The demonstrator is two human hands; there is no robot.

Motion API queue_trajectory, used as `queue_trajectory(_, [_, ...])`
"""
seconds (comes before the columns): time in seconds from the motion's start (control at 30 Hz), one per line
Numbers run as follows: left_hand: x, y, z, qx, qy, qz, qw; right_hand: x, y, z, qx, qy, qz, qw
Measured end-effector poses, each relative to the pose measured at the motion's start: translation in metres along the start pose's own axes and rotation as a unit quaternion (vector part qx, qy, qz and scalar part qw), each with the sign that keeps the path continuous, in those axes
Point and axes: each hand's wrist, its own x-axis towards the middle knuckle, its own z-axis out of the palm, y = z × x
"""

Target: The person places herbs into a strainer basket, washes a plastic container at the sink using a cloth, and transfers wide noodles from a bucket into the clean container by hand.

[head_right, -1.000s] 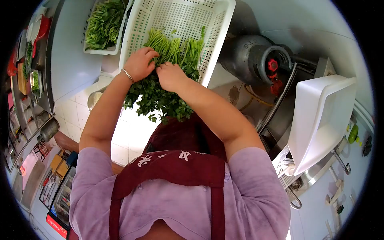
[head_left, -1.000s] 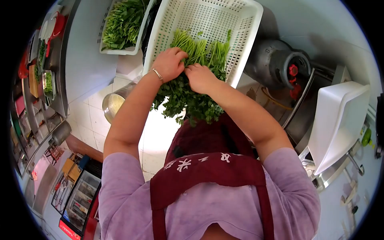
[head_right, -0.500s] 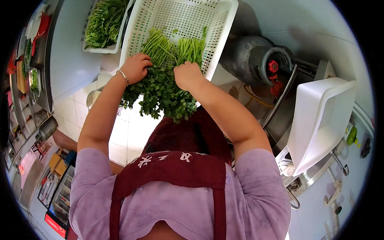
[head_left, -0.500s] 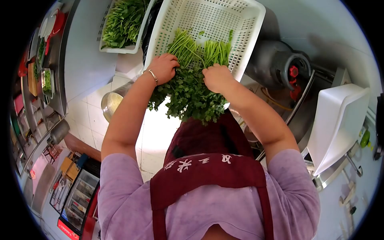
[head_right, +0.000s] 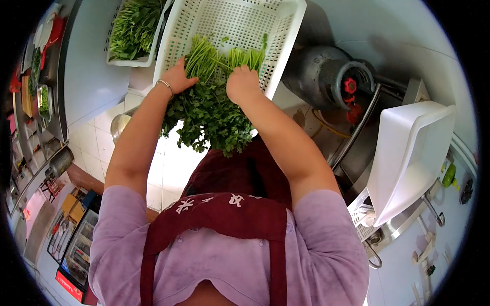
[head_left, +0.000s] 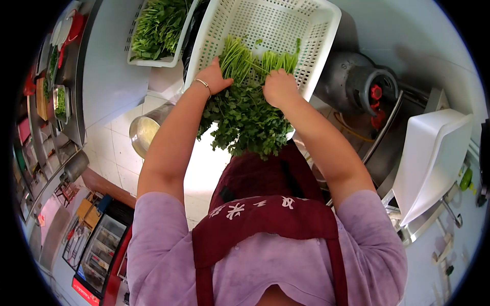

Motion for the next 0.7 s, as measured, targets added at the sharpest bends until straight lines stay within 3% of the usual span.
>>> queue_trajectory(0.03, [0.003, -0.003, 0.000, -0.016, -0.011, 0.002, 1.000, -0.005, 0.000, -0.009, -0.026, -0.046, 0.014, 0.999])
queue_trajectory(0.17, [0.023, -0.015, 0.012, -0.121, 0.037, -0.057, 0.990, -0.005, -0.013, -0.020, -0.008, -0.007, 0.024, 1.000])
queue_trajectory(0.23, [0.026, -0.019, 0.008, -0.141, -0.049, 0.000, 0.989, 0.005, -0.021, -0.002, 0.150, 0.204, -0.182, 0.950])
queue_trajectory(0.27, [0.025, -0.021, 0.006, -0.140, -0.049, 0.000, 0.989, 0.007, -0.023, 0.005, 0.150, 0.204, -0.182, 0.950])
queue_trajectory(0.33, [0.020, -0.021, 0.002, -0.111, -0.003, 0.018, 0.994, 0.007, -0.028, 0.009, 0.146, 0.099, -0.189, 0.966])
queue_trajectory(0.37, [0.018, -0.021, 0.000, -0.110, -0.003, 0.018, 0.994, 0.007, -0.026, 0.010, 0.147, 0.100, -0.189, 0.966])
queue_trajectory(0.43, [0.013, -0.021, -0.003, -0.078, 0.064, 0.025, 0.995, 0.003, -0.023, -0.003, 0.014, -0.091, -0.065, 0.994])
queue_trajectory(0.47, [0.009, -0.020, 0.000, -0.077, 0.064, 0.024, 0.995, 0.002, -0.022, -0.010, -0.006, -0.132, -0.054, 0.990])
queue_trajectory(0.5, [0.005, -0.015, 0.004, -0.022, 0.124, 0.052, 0.991, 0.000, -0.024, -0.014, -0.006, -0.132, -0.054, 0.990])
queue_trajectory(0.53, [0.001, -0.011, 0.006, 0.033, 0.182, 0.081, 0.979, -0.004, -0.028, -0.018, -0.003, -0.094, -0.047, 0.994])
queue_trajectory(0.6, [-0.006, -0.006, 0.002, 0.066, 0.153, 0.088, 0.982, -0.002, -0.031, -0.013, -0.001, -0.056, -0.040, 0.998])
queue_trajectory(0.67, [-0.006, -0.007, 0.000, 0.101, 0.125, 0.094, 0.983, 0.006, -0.032, 0.009, 0.122, 0.203, -0.214, 0.948])
queue_trajectory(0.7, [-0.005, -0.010, 0.000, 0.094, 0.116, 0.109, 0.983, 0.006, -0.032, 0.011, 0.122, 0.204, -0.214, 0.947])
